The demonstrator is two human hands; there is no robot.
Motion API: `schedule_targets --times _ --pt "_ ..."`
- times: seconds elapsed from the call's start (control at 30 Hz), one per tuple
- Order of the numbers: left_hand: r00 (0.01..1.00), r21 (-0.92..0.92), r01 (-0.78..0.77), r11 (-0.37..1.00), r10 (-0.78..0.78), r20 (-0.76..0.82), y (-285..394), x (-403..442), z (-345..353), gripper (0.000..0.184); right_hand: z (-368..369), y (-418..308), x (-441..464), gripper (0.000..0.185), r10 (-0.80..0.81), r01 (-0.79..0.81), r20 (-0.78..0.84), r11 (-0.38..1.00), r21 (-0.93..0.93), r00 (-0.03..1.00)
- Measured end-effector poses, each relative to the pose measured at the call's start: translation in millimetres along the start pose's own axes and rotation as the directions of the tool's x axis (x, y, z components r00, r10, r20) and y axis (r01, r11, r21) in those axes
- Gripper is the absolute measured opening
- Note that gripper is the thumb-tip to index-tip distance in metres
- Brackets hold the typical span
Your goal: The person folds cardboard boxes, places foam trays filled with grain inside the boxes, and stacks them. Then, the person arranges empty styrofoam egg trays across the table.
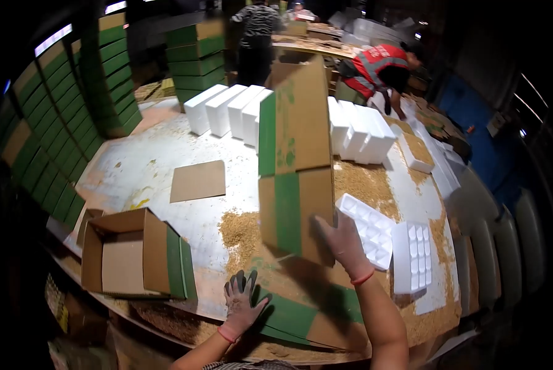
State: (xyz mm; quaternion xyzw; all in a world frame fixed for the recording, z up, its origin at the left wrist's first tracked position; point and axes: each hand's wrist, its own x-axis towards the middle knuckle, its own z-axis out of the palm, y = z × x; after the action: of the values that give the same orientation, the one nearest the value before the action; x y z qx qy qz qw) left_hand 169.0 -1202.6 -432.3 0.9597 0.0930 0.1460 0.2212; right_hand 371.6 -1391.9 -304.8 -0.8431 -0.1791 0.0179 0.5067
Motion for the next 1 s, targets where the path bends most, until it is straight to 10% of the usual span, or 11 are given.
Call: schedule_targets --times 0.07,0.13,0.2,0.47,0.67,0.87,0.9,1.0 --pt "0.995 0.172 0.092 0.981 -0.098 0.024 4.2 -28.8 28.3 0.077 8.0 -48.1 25.2 0.027 -0.401 0.359 -0.013 0.835 -0.417 0.916" --pt "0.939 0.382 0.035 0.923 -0.161 0.303 16.9 -46.0 29.4 0.083 28.4 -83.9 61.7 0.028 -0.387 0.396 0.146 0.718 -0.572 0.911" --pt "0.978 0.333 0.075 0.94 -0.135 0.161 23.0 -61.3 27.7 0.083 70.0 -83.3 110.5 0.03 -0.625 0.604 0.221 0.508 -0.614 0.749" --pt "0.976 0.311 0.129 0.942 -0.176 0.13 26.8 -62.5 11.9 0.08 255.4 -82.2 229.3 0.035 -0.412 0.645 0.526 0.239 -0.726 0.744" --pt "0.977 0.433 0.198 0.879 -0.214 -0.013 19.8 -69.8 49.5 0.096 313.7 -15.8 307.9 0.041 -0.317 0.674 0.596 0.376 -0.635 0.738" --pt "0.972 0.181 0.124 0.976 -0.156 0.175 11.0 -61.1 25.2 0.081 92.5 38.9 331.1 0.037 -0.257 0.802 0.809 0.463 -0.377 0.528" --pt "0.974 0.224 0.127 0.966 -0.164 0.155 9.3 -61.8 33.4 0.082 51.1 22.4 298.6 0.035 0.03 0.493 0.744 0.732 -0.471 0.668" --pt "0.975 0.192 0.12 0.974 -0.151 0.16 25.2 -59.7 18.3 0.08 -49.6 20.0 232.8 0.032 0.223 0.234 0.665 0.819 -0.525 0.712"
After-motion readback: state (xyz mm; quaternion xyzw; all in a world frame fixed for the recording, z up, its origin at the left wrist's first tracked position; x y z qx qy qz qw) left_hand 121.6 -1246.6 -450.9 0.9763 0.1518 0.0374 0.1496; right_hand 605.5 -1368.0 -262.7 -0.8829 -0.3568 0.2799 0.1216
